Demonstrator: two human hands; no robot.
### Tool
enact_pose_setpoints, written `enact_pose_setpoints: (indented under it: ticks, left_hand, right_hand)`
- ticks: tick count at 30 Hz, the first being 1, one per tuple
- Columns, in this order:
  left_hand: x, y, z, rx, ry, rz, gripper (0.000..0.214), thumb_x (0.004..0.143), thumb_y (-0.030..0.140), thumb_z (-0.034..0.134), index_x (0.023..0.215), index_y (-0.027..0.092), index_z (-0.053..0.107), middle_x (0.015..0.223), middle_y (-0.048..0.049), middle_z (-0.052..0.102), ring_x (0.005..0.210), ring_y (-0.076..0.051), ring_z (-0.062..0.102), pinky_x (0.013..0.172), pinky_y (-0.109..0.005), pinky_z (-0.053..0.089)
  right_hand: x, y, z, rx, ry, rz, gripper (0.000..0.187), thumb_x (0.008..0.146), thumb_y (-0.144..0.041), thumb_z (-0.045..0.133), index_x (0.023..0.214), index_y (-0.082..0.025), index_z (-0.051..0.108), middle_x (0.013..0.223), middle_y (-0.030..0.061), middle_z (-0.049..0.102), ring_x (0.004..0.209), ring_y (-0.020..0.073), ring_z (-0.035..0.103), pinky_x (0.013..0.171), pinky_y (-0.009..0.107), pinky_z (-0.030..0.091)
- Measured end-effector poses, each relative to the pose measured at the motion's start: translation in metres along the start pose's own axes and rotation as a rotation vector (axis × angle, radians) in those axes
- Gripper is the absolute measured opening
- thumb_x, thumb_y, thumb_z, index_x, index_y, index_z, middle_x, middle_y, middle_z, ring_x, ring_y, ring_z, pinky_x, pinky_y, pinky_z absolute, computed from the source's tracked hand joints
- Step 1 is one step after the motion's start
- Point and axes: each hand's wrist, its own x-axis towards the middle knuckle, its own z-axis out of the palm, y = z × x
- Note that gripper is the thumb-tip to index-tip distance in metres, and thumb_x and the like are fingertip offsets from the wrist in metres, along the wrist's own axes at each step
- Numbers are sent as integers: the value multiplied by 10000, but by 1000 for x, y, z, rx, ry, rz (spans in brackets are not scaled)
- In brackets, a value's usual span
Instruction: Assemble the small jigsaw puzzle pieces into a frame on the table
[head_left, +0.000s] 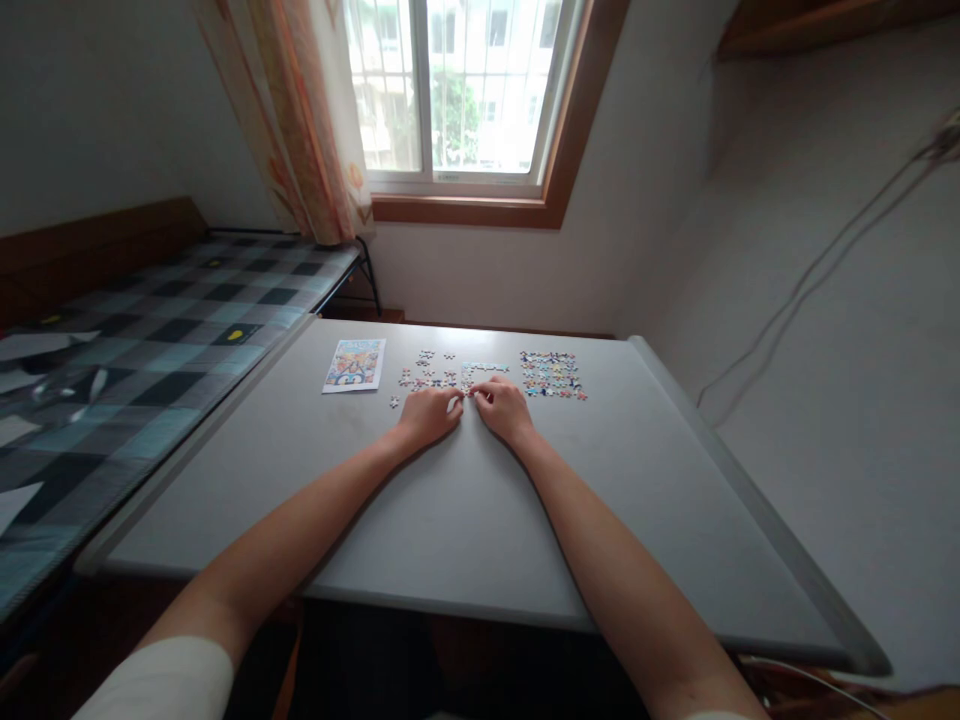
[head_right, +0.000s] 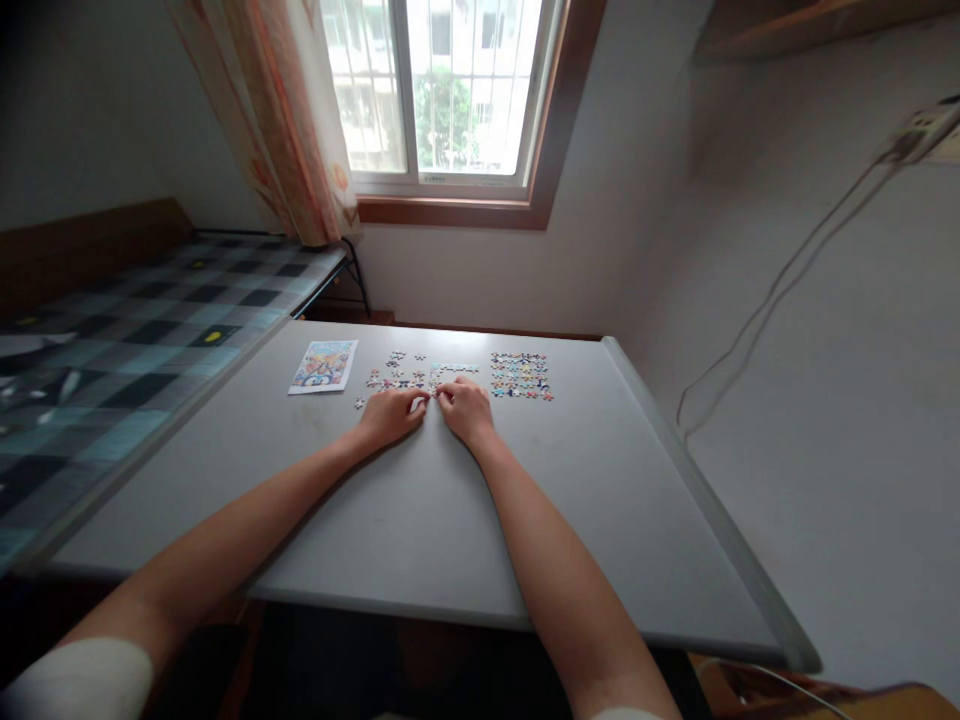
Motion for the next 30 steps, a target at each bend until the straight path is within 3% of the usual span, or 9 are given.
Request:
enact_pose_setpoints:
  ticks: [11, 30]
  left_hand:
    - [0, -1, 2, -11, -12, 19, 343, 885, 359, 428, 1122, 314, 672, 875, -34, 722, 823, -206, 660, 752, -294, 464]
    - [1, 2, 2, 17, -18, -15, 355, 875, 360, 428, 1140, 308, 658, 912, -51, 725, 842, -218, 668, 751, -301, 466]
  right_hand:
    - [-4, -19, -9, -374, -55, -111, 252, 886, -255, 464, 845, -209, 708, 911, 78, 624, 876, 201, 532, 761, 305, 349]
    - [-7, -12, -6, -276, -39, -114, 259, 902, -252, 462, 993, -259, 704, 934, 49, 609, 888, 179, 529, 773, 280, 363]
